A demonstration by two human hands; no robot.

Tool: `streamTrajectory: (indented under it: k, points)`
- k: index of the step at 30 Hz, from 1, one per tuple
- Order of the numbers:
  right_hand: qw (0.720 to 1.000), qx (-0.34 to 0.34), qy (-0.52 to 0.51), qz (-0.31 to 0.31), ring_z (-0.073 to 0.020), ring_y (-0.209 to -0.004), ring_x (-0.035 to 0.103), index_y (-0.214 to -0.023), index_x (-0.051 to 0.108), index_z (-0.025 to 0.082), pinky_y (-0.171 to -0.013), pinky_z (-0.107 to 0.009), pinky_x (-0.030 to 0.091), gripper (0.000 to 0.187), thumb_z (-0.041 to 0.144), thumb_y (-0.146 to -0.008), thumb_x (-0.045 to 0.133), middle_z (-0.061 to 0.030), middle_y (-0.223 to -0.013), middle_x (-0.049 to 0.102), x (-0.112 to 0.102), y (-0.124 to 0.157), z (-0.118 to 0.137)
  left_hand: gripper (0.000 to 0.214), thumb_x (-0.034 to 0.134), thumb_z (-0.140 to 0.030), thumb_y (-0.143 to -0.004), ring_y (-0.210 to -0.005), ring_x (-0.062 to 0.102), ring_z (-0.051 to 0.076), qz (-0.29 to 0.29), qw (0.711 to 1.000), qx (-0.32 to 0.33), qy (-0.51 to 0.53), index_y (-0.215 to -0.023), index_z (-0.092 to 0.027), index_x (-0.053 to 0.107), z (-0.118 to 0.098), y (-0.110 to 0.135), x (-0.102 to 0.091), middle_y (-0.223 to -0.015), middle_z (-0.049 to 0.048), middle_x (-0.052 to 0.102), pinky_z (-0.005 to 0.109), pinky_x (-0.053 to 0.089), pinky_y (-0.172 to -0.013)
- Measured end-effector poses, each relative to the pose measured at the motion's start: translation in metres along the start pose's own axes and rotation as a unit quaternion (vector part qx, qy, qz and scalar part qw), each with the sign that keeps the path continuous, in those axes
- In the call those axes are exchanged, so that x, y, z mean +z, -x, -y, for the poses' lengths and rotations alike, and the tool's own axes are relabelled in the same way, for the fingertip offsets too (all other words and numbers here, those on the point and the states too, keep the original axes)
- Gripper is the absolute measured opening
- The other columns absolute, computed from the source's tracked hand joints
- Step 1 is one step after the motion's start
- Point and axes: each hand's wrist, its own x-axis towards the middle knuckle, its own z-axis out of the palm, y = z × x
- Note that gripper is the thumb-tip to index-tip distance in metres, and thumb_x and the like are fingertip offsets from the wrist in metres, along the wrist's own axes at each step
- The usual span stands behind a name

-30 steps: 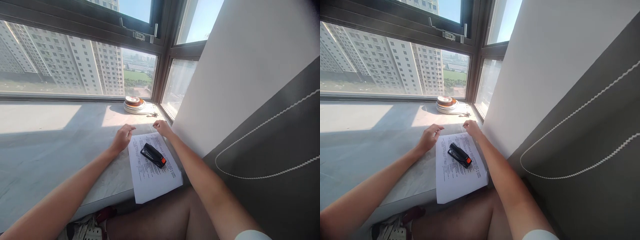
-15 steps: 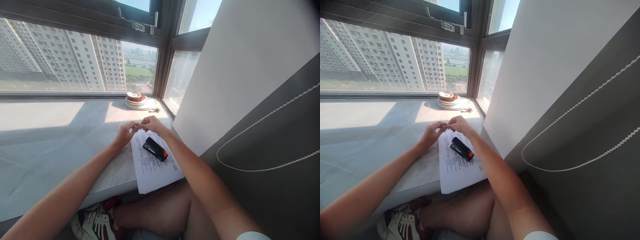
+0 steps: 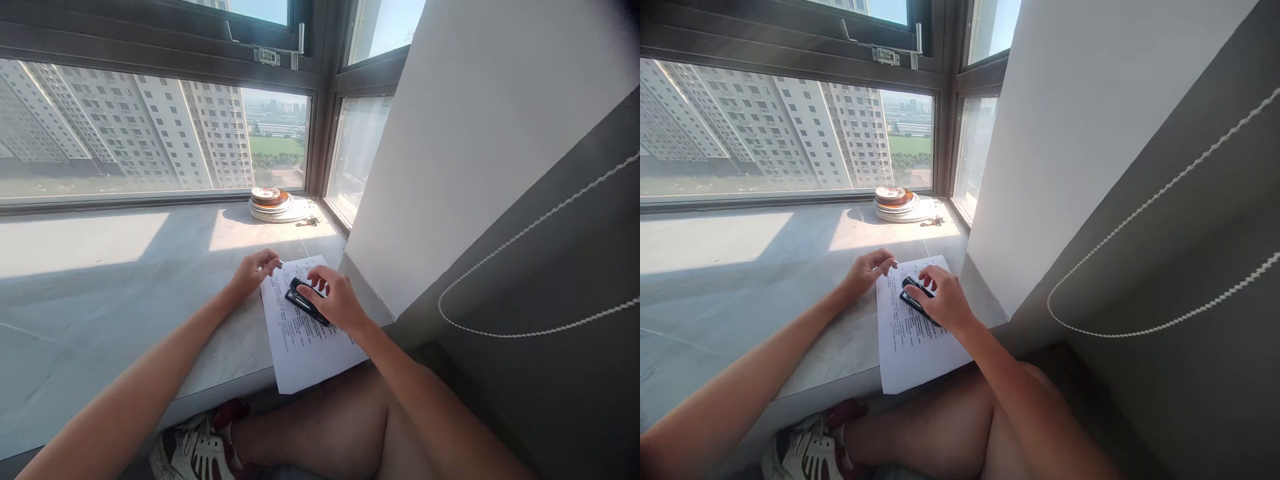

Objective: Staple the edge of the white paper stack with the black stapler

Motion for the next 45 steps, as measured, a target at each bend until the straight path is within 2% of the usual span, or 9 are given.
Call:
streamTrajectory:
  k: [3, 5, 8, 16, 21, 27, 32, 38, 45]
  points:
    - [0.996, -0.008, 0.083, 0.031, -0.0276, -0.110, 0.066, -0.126, 0.063, 0.023, -0.089, -0.038, 0.054, 0.044, 0.041, -0.092, 0.084, -0.0092, -0.120, 0.071, 0.013, 0.018, -0.006, 0.035, 0.069, -0.052, -0.100, -0.065, 0.063, 0.015, 0.025, 0.998, -0.005, 0.051, -0.095, -0.019, 0.074, -0.003, 0.002, -0.004, -0.087, 0.0048, 0.078, 0.031, 0.054, -0.070]
    - [0.992, -0.011, 0.114, 0.045, -0.0299, -0.118, 0.064, -0.129, 0.060, 0.023, -0.092, -0.040, 0.054, 0.038, 0.028, -0.096, 0.077, -0.0110, -0.126, 0.070, 0.021, 0.019, -0.010, 0.032, 0.074, -0.051, -0.098, -0.067, 0.066, 0.016, 0.044, 0.996, -0.004, 0.076, -0.098, -0.018, 0.076, -0.005, 0.004, -0.007, -0.086, 0.0055, 0.078, 0.031, 0.056, -0.072]
    - [0.992, -0.004, 0.114, 0.044, -0.0275, -0.111, 0.067, -0.120, 0.061, 0.022, -0.087, -0.037, 0.052, 0.022, 0.020, -0.100, 0.068, -0.0091, -0.118, 0.072, 0.027, 0.014, -0.015, 0.029, 0.081, -0.047, -0.094, -0.070, 0.070, 0.017, 0.071, 0.991, -0.004, 0.113, -0.097, -0.018, 0.079, -0.010, 0.008, -0.011, -0.089, 0.0075, 0.079, 0.032, 0.058, -0.073]
    - [0.992, -0.007, 0.119, 0.040, -0.0262, -0.106, 0.068, -0.117, 0.061, 0.021, -0.080, -0.032, 0.047, 0.020, 0.023, -0.099, 0.070, -0.0092, -0.116, 0.073, 0.023, 0.014, -0.014, 0.044, 0.088, -0.049, -0.087, -0.086, 0.078, 0.025, 0.086, 0.986, -0.022, 0.144, -0.072, -0.019, 0.059, -0.014, 0.010, -0.013, -0.098, 0.0150, 0.082, 0.038, 0.062, -0.078]
    - [0.990, -0.001, 0.132, 0.040, -0.0261, -0.104, 0.068, -0.117, 0.062, 0.022, -0.077, -0.032, 0.046, 0.021, 0.024, -0.098, 0.071, -0.0090, -0.114, 0.073, 0.023, 0.012, -0.013, 0.045, 0.087, -0.055, -0.086, -0.070, 0.074, 0.020, 0.109, 0.986, -0.033, 0.126, -0.087, -0.022, 0.056, -0.007, 0.005, -0.010, -0.089, 0.0093, 0.082, 0.035, 0.060, -0.070]
    - [0.990, -0.001, 0.137, 0.027, -0.0266, -0.106, 0.068, -0.120, 0.063, 0.022, -0.080, -0.032, 0.047, 0.024, 0.026, -0.098, 0.071, -0.0088, -0.114, 0.073, 0.027, 0.009, -0.018, 0.042, 0.080, -0.059, -0.091, -0.070, 0.074, 0.021, 0.118, 0.988, -0.016, 0.102, -0.098, -0.021, 0.063, -0.003, 0.004, -0.007, -0.089, 0.0098, 0.082, 0.038, 0.060, -0.075]
    - [0.991, -0.005, 0.135, 0.019, -0.0275, -0.108, 0.067, -0.119, 0.062, 0.021, -0.082, -0.034, 0.049, 0.021, 0.026, -0.100, 0.069, -0.0096, -0.117, 0.073, 0.030, 0.008, -0.017, 0.042, 0.077, -0.057, -0.095, -0.066, 0.068, 0.018, 0.096, 0.993, -0.016, 0.062, -0.114, -0.020, 0.067, -0.001, 0.003, -0.006, -0.089, 0.0077, 0.082, 0.035, 0.058, -0.072]
    - [0.990, 0.051, 0.133, -0.013, -0.0279, -0.109, 0.066, -0.116, 0.060, 0.021, -0.087, -0.035, 0.050, 0.019, 0.019, -0.098, 0.067, -0.0104, -0.113, 0.072, 0.035, 0.006, -0.011, 0.050, 0.080, -0.065, -0.088, -0.083, 0.076, 0.024, 0.061, 0.996, -0.031, 0.054, -0.107, -0.019, 0.070, 0.003, 0.001, -0.001, -0.102, 0.0134, 0.083, 0.039, 0.063, -0.077]
    - [0.994, 0.018, 0.107, 0.028, -0.0278, -0.111, 0.065, -0.112, 0.058, 0.023, -0.089, -0.036, 0.050, 0.022, 0.014, -0.094, 0.064, -0.0073, -0.113, 0.071, 0.032, 0.008, -0.009, 0.050, 0.078, -0.065, -0.088, -0.086, 0.077, 0.027, 0.028, 0.998, -0.045, -0.032, -0.109, -0.021, 0.076, 0.004, 0.000, -0.005, -0.100, 0.0119, 0.085, 0.042, 0.060, -0.083]
